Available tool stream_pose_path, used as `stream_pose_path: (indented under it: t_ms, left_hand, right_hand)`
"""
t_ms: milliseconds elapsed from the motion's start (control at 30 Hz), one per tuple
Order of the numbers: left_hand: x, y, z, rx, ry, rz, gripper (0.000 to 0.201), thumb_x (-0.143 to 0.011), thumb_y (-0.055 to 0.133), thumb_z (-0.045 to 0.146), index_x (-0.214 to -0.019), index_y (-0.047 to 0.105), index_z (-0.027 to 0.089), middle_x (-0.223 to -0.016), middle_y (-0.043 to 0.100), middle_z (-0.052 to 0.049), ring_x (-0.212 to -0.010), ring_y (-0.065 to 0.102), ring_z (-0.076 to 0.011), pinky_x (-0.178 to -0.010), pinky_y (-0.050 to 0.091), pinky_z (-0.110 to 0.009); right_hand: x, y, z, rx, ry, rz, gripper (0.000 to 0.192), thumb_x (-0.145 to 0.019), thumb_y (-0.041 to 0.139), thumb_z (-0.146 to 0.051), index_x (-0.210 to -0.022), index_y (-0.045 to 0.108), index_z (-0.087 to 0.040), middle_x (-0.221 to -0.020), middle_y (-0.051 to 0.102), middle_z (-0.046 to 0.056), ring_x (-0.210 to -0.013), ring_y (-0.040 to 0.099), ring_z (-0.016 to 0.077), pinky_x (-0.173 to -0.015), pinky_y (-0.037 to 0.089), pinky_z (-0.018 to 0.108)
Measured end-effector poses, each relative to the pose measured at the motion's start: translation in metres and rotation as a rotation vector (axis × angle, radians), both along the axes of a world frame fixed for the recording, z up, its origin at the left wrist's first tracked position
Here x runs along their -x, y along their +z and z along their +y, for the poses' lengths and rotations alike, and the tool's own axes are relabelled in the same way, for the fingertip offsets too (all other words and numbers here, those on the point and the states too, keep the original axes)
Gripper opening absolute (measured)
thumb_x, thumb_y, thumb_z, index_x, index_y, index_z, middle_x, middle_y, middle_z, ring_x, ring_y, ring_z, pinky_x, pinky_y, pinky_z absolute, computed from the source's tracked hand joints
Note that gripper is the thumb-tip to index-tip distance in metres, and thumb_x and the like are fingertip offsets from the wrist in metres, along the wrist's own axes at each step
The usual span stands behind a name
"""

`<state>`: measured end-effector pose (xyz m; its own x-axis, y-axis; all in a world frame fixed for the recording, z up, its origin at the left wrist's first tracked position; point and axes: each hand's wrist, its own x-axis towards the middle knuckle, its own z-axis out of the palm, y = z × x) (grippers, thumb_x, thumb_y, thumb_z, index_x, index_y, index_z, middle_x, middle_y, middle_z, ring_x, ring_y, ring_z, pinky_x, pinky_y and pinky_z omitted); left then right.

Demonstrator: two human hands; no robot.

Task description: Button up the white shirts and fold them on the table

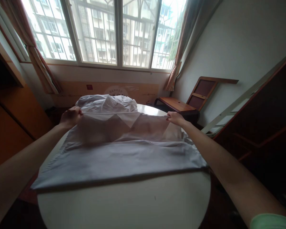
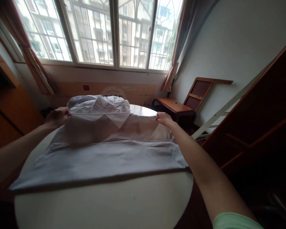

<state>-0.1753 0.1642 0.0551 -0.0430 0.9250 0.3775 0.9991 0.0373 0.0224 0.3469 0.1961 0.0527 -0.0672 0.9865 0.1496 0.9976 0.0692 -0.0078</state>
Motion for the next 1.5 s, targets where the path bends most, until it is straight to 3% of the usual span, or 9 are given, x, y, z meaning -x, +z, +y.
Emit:
stream_pose_path:
  t_ms: [133,300,467,600,833,1033,1267,1367,1500]
  left_hand:
    - [0.006,0.02,-0.024,-0.207,0.047,-0.035,0.038,-0.088,0.034,0.035,-0.095,0.059,0.007,-0.101,0.058,-0.012,-0.085,0.054,-0.0194,-0.07,0.039,-0.028]
    - [0.01,0.021,-0.098,-0.333,0.092,0.002,0.035,-0.086,0.035,0.037,-0.09,0.059,0.013,-0.091,0.058,-0.006,-0.08,0.054,-0.0183,-0.065,0.037,-0.026]
    - [0.028,-0.029,-0.18,-0.259,0.041,0.013,0.034,-0.085,0.028,0.044,-0.088,0.056,0.025,-0.098,0.059,-0.001,-0.08,0.057,-0.0202,-0.059,0.036,-0.03]
    - [0.04,-0.075,-0.213,-0.002,-0.111,-0.03,0.035,-0.082,0.025,0.042,-0.084,0.059,0.029,-0.099,0.06,0.0,-0.079,0.059,-0.0203,-0.061,0.042,-0.032]
    - [0.042,-0.089,-0.209,-0.074,-0.066,0.009,0.038,-0.079,0.027,0.039,-0.083,0.062,0.024,-0.101,0.056,-0.01,-0.1,0.05,-0.0279,-0.082,0.043,-0.038]
    - [0.05,-0.089,-0.197,0.076,-0.088,-0.091,0.026,-0.075,0.031,0.031,-0.086,0.054,0.025,-0.105,0.057,-0.007,-0.092,0.055,-0.0238,-0.076,0.045,-0.035]
    - [0.056,-0.09,-0.193,0.031,-0.122,-0.121,0.028,-0.069,0.035,0.029,-0.088,0.055,0.024,-0.106,0.059,-0.007,-0.097,0.055,-0.025,-0.075,0.046,-0.035]
    - [0.055,-0.08,-0.185,0.063,-0.112,-0.284,0.026,-0.067,0.039,0.034,-0.085,0.056,0.024,-0.094,0.064,-0.004,-0.079,0.061,-0.0209,-0.067,0.048,-0.03]
    - [0.05,-0.049,-0.162,0.086,-0.068,-0.557,0.029,-0.061,0.048,0.037,-0.084,0.057,0.021,-0.068,0.066,0.0,-0.067,0.063,-0.0186,-0.064,0.05,-0.028]
  right_hand:
    - [0.001,0.026,-0.031,-0.303,0.021,0.034,0.015,-0.08,0.052,-0.024,-0.089,0.06,-0.015,-0.091,0.063,0.01,-0.084,0.057,0.022,-0.066,0.039,0.027]
    - [-0.005,0.03,-0.108,-0.453,0.104,0.004,0.015,-0.082,0.047,-0.027,-0.082,0.059,-0.017,-0.086,0.061,0.01,-0.085,0.055,0.0238,-0.074,0.039,0.031]
    - [-0.016,-0.01,-0.175,-0.367,0.179,-0.049,0.013,-0.076,0.044,-0.016,-0.074,0.057,-0.019,-0.078,0.058,0.009,-0.079,0.054,0.0233,-0.071,0.04,0.032]
    - [-0.022,-0.051,-0.199,-0.225,0.253,-0.08,0.017,-0.069,0.043,-0.008,-0.074,0.054,-0.019,-0.082,0.058,0.007,-0.081,0.054,0.0212,-0.071,0.04,0.03]
    - [-0.024,-0.062,-0.198,-0.19,0.21,-0.057,0.018,-0.068,0.043,-0.008,-0.077,0.054,-0.018,-0.085,0.058,0.006,-0.082,0.055,0.0202,-0.068,0.04,0.028]
    - [-0.024,-0.054,-0.184,-0.16,0.161,-0.009,0.017,-0.068,0.044,-0.008,-0.076,0.055,-0.019,-0.087,0.059,0.007,-0.079,0.054,0.0186,-0.061,0.037,0.026]
    - [-0.027,-0.056,-0.179,-0.179,0.164,0.024,0.017,-0.065,0.044,-0.009,-0.073,0.055,-0.019,-0.086,0.06,0.005,-0.077,0.054,0.0173,-0.062,0.038,0.025]
    - [-0.03,-0.049,-0.176,-0.197,0.17,0.056,0.013,-0.065,0.047,-0.011,-0.069,0.056,-0.019,-0.079,0.06,0.004,-0.072,0.054,0.0172,-0.06,0.038,0.025]
    - [-0.034,-0.024,-0.155,-0.263,0.135,0.127,0.006,-0.064,0.051,-0.015,-0.066,0.055,-0.019,-0.071,0.06,0.003,-0.067,0.054,0.0163,-0.057,0.037,0.024]
